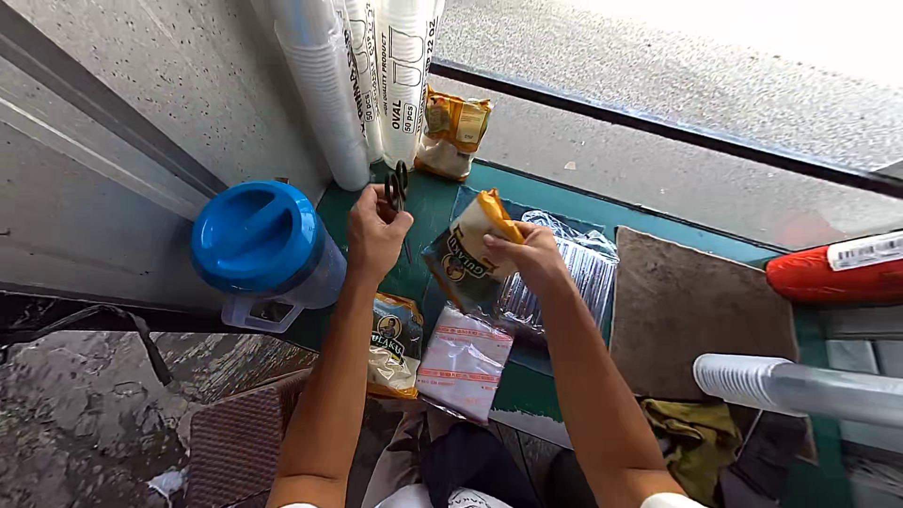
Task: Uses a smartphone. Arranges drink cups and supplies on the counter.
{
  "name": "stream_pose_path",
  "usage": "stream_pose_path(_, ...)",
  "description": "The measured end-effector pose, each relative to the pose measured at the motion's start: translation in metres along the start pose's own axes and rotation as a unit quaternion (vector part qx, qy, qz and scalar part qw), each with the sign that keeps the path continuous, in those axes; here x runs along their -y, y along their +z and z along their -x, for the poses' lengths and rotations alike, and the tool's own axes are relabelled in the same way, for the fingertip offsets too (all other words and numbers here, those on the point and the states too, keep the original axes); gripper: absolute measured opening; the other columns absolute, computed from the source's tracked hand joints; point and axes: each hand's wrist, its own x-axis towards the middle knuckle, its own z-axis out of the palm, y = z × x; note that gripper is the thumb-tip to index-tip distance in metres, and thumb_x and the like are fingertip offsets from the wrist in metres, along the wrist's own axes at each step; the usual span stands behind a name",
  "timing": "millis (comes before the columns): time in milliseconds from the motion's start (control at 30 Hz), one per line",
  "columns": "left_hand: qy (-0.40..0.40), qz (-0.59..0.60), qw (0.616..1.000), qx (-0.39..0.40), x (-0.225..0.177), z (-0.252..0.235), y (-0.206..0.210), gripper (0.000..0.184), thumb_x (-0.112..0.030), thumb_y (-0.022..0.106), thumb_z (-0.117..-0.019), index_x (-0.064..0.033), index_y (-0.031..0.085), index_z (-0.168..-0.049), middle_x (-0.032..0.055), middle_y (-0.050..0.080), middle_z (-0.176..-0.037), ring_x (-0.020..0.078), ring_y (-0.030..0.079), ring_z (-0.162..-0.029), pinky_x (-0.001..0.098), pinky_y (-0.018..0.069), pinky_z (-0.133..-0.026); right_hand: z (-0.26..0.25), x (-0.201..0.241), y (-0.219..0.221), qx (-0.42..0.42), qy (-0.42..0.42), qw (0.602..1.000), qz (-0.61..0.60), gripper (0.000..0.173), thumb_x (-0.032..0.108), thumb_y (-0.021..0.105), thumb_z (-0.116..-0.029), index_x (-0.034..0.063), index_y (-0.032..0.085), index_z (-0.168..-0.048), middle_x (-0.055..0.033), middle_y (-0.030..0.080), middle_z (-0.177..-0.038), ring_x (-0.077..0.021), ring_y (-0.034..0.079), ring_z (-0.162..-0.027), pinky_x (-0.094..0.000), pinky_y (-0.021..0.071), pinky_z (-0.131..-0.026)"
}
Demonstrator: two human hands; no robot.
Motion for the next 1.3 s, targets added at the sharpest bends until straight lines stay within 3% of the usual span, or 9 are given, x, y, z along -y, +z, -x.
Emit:
stream_pose_path(167, -0.205, 0.015, 0.956, 0.207, 0.069, 0.019, 0.088, 0.081, -0.01, 0.079, -0.0856, -0.0016, 0.032, -0.152, 0.0247, 0.068, -0.114, 0.0326, 0.071, -0.093, 0.0487, 0.0591, -0.084, 0.026, 0.066, -0.065, -0.06, -0.052, 0.996, 0.026, 0.012, 0.011, 0.074, -0.0918, 0.0101, 0.075, -0.104, 0.0006, 0.074, -0.088, -0.007, 0.069, -0.074, -0.0264, 0.0605, -0.069)
stream_pose_path(267, 0.012, -0.094, 0.986, 0.137, 0.048, 0.038, 0.107, 0.135, -0.02, 0.097, -0.0647, -0.006, 0.006, -0.164, 0.0311, 0.035, -0.154, 0.0419, 0.054, -0.13, 0.0538, 0.0531, -0.102, 0.022, 0.086, -0.079, -0.048, -0.013, 0.993, -0.105, 0.011, 0.007, 0.063, -0.0975, 0.006, 0.072, -0.104, -0.0033, 0.073, -0.084, -0.008, 0.069, -0.069, -0.0262, 0.0617, -0.065)
stream_pose_path(367, 0.365, -0.052, 0.929, 0.04, 0.036, 0.047, 0.105, 0.099, 0.002, 0.092, -0.0566, -0.0102, 0.051, -0.146, 0.0352, 0.031, -0.157, 0.0535, 0.042, -0.139, 0.0598, 0.0515, -0.103, 0.002, 0.074, -0.072, -0.009, 0.033, 0.973, -0.23, 0.014, 0.014, 0.056, -0.1027, 0.0086, 0.07, -0.103, -0.0022, 0.071, -0.081, -0.0073, 0.068, -0.068, -0.0251, 0.0606, -0.064)
stream_pose_path(467, 0.498, -0.077, 0.862, 0.046, 0.025, 0.028, 0.082, 0.046, -0.002, 0.074, -0.0865, -0.0168, 0.07, -0.13, 0.0166, 0.062, -0.141, 0.0378, 0.052, -0.139, 0.0489, 0.0537, -0.105, -0.04, 0.051, -0.056, 0.018, 0.065, 0.947, -0.314, 0.024, 0.021, 0.047, -0.1085, 0.0081, 0.067, -0.109, -0.0039, 0.073, -0.089, -0.0091, 0.071, -0.077, -0.0269, 0.0621, -0.07)
stream_pose_path(667, 0.347, -0.182, 0.912, 0.121, -0.028, -0.088, 0.03, 0.039, -0.004, 0.079, -0.0835, -0.0028, 0.071, -0.122, 0.0142, 0.073, -0.114, 0.027, 0.073, -0.103, 0.0476, 0.0595, -0.091, -0.159, 0.008, -0.017, 0.007, 0.159, 0.982, -0.106, 0.04, 0.039, 0.05, -0.1068, 0.0091, 0.06, -0.131, -0.0091, 0.069, -0.111, -0.0202, 0.068, -0.095, -0.0416, 0.0592, -0.078)
stream_pose_path(867, 0.188, -0.3, 0.878, 0.321, 0.018, -0.229, 0.068, 0.027, 0.001, 0.065, -0.0931, 0.001, 0.071, -0.12, 0.0237, 0.07, -0.119, 0.0382, 0.066, -0.117, 0.0557, 0.0467, -0.106, -0.208, -0.015, 0.015, -0.021, 0.128, 0.984, -0.124, 0.087, 0.076, 0.018, -0.101, 0.0111, 0.051, -0.148, -0.0199, 0.061, -0.138, -0.0354, 0.063, -0.121, -0.0583, 0.0544, -0.094)
stream_pose_path(967, 0.191, -0.314, 0.878, 0.307, 0.023, -0.237, 0.072, 0.023, 0.001, 0.061, -0.0968, 0.0021, 0.071, -0.117, 0.0233, 0.071, -0.117, 0.0377, 0.066, -0.116, 0.0538, 0.0466, -0.107, -0.216, -0.024, 0.014, 0.034, 0.015, 0.999, -0.038, 0.067, 0.056, 0.051, -0.1035, 0.0081, 0.042, -0.151, -0.0201, 0.062, -0.133, -0.0328, 0.067, -0.113, -0.0529, 0.0587, -0.09)
stream_pose_path(1033, 0.204, -0.299, 0.883, 0.297, 0.028, -0.237, 0.07, 0.02, 0.0, 0.061, -0.0977, 0.0027, 0.071, -0.115, 0.0223, 0.071, -0.115, 0.0362, 0.067, -0.114, 0.0516, 0.0476, -0.106, -0.223, -0.018, 0.013, -0.021, -0.057, 0.986, 0.154, 0.059, 0.036, 0.078, -0.0905, 0.002, 0.058, -0.134, -0.0187, 0.07, -0.119, -0.0307, 0.07, -0.109, -0.0538, 0.0562, -0.095)
stream_pose_path(1300, 0.213, -0.306, 0.926, 0.059, 0.018, -0.215, 0.086, 0.043, -0.002, 0.062, -0.0967, -0.0051, 0.06, -0.14, 0.022, 0.06, -0.136, 0.0366, 0.061, -0.124, 0.0477, 0.0509, -0.105, -0.245, 0.006, 0.023, -0.16, -0.009, 0.938, 0.308, 0.049, 0.04, 0.074, -0.0931, 0.0007, 0.066, -0.121, -0.0215, 0.07, -0.116, -0.0375, 0.067, -0.113, -0.0576, 0.0498, -0.099)
